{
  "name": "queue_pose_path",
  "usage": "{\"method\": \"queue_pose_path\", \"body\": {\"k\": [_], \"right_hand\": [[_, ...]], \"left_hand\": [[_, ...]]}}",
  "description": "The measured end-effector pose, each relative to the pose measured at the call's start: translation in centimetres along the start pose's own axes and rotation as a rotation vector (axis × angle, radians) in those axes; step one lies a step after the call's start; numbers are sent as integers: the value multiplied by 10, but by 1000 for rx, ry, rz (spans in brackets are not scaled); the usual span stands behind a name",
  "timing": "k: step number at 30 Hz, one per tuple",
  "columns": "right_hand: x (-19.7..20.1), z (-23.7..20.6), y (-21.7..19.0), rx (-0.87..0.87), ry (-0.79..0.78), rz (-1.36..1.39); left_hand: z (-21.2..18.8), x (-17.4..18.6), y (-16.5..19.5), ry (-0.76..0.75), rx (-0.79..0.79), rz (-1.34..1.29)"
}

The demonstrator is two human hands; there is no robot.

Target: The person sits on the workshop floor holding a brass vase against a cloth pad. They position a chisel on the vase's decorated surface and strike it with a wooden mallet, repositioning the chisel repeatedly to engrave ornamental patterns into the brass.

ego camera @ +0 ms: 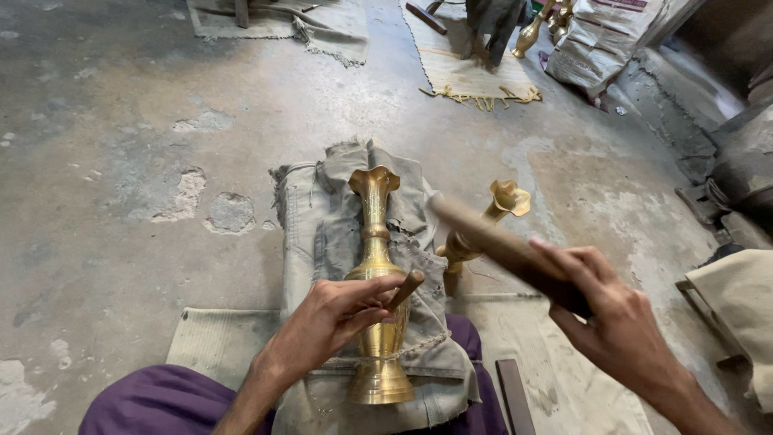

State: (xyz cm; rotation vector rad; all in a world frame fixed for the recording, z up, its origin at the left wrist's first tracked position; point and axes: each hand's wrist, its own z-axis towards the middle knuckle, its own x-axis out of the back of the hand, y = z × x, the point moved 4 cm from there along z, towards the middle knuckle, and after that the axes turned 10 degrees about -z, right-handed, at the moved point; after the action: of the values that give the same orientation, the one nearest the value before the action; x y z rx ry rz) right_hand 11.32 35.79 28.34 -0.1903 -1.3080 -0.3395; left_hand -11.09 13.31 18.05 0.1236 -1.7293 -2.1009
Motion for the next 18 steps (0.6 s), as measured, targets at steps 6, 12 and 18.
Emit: {"method": "queue_pose_path", "body": {"k": [6,12,18], "right_hand": [[25,17,-9,103,39,-247],[27,44,-23,153,-58,-306],[37,69,-45,176,-191,-371]], "left_hand": [[-8,0,0,93,-63,-62],[-13,-5,-1,268,-46,-85],[-25,-13,-3,474,79,-144]]}}
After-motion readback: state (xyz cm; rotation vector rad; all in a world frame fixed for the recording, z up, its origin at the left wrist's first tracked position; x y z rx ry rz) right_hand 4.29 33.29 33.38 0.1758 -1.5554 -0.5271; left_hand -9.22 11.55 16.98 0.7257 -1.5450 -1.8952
